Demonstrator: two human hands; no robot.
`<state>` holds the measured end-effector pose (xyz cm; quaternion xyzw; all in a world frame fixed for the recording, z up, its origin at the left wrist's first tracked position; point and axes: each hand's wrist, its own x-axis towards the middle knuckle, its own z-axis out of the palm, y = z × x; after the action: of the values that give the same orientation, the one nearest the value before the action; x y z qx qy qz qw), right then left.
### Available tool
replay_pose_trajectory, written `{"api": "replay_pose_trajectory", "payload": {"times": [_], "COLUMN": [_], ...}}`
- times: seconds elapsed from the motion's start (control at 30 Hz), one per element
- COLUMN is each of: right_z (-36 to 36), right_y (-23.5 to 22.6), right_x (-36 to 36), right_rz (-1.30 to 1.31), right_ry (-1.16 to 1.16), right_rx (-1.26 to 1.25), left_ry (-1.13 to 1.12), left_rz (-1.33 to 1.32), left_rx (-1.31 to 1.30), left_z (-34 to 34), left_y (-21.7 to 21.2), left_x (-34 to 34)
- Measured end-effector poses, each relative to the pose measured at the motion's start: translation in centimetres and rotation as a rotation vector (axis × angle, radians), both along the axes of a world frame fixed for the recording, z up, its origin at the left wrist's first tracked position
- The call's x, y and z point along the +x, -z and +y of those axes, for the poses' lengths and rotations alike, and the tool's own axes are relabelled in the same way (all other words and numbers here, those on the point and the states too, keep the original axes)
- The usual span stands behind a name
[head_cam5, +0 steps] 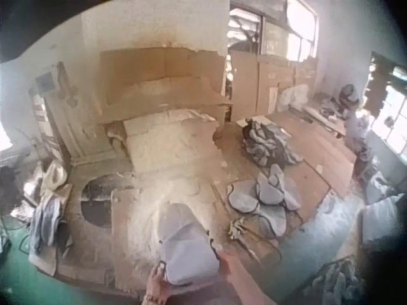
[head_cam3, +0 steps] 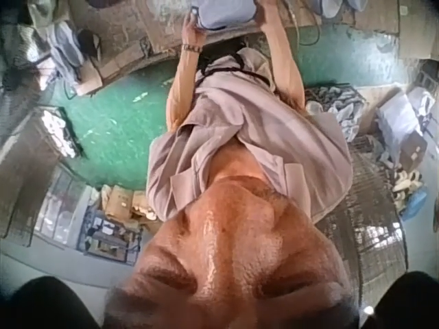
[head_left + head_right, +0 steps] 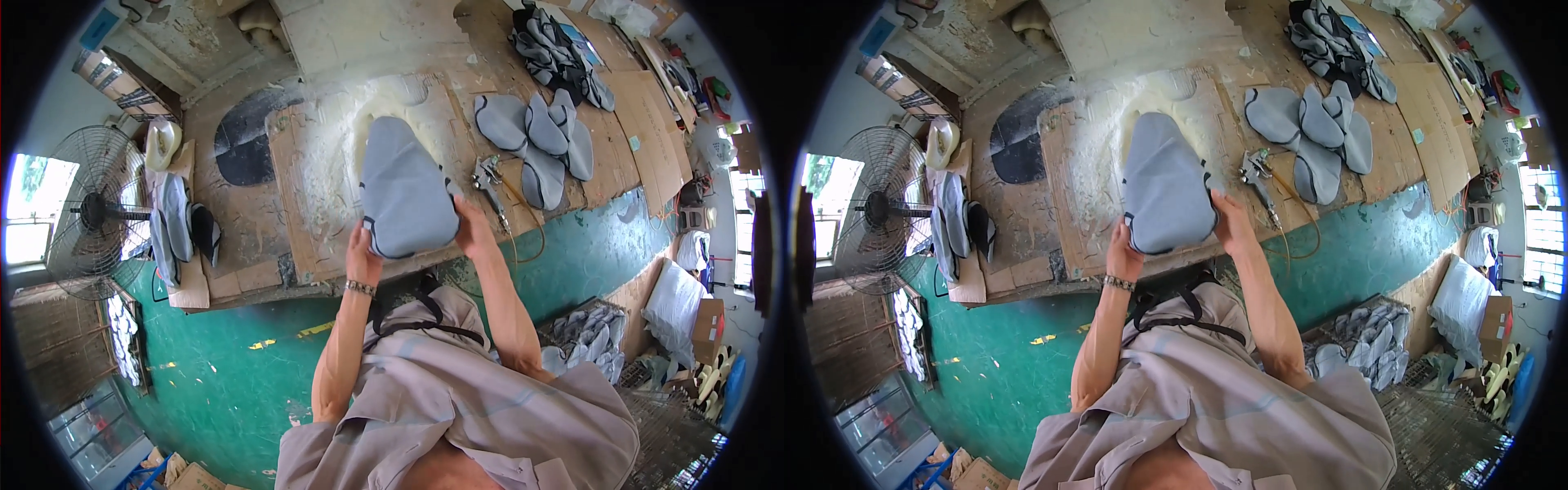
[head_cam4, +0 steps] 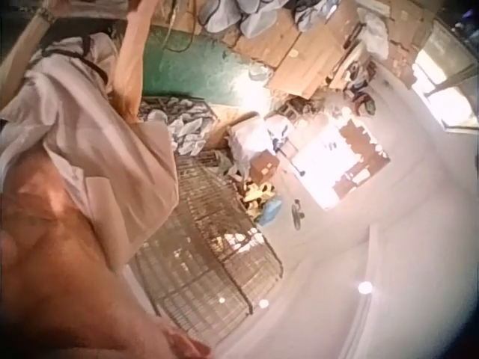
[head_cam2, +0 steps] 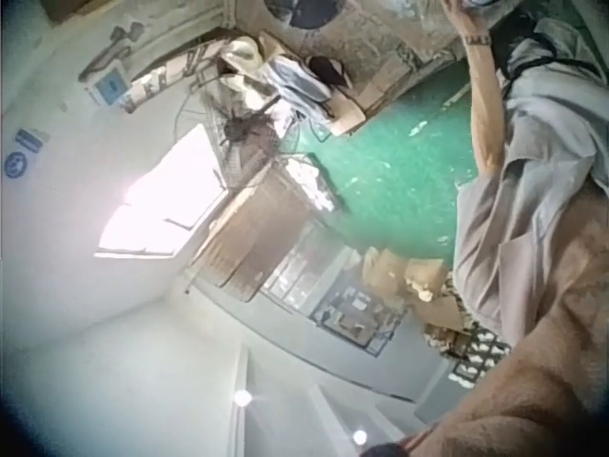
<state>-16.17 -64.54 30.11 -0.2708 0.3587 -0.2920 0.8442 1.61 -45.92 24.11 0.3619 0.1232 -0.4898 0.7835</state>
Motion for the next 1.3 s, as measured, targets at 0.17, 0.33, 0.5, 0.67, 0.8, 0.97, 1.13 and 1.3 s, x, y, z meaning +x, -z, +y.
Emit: {"api": "replay_pose_trajectory", "payload": {"times": [0.17, 0.33, 0.5, 0.67, 0.8, 0.97, 1.13, 1.3], "right_z": [1.0, 0.4, 1.0, -7.6, -17.8, -6.8, 1.7, -0.5], "right_y": [4.5, 2.5, -5.6, 1.9, 3.4, -4.2, -5.4, -8.2], "right_x": [-2.2, -1.5, 1.5, 5.3, 4.8, 4.6, 8.7, 7.6], "right_rz": [0.077, 0.27, 0.487, 0.446, 1.059, 0.253, -0.009, -0.317], "right_ry": [0.059, -0.027, -0.302, -0.244, 0.793, -0.439, -0.421, 0.123], "right_rx": [0.152, -0.06, -0.503, -0.526, -1.259, -0.423, 0.191, 0.301], "left_ry": [-0.014, -0.033, -0.133, -0.168, -0.169, -0.254, -0.079, -0.07], "left_rz": [-0.046, -0.119, -0.237, -0.347, -0.4, -0.467, -0.274, -0.315], "left_rx": [0.085, -0.004, -0.125, -0.092, -0.152, 0.059, -0.323, -0.443], "left_z": [0.8, 1.5, 5.3, 8.2, 6.9, 4.8, -6.3, -8.3], "left_y": [1.3, -0.5, -5.7, -10.6, -10.5, -14.5, -18.1, -17.3], "left_x": [-0.2, 0.4, 1.8, 4.6, 6.0, 6.6, 6.9, 5.8]}}
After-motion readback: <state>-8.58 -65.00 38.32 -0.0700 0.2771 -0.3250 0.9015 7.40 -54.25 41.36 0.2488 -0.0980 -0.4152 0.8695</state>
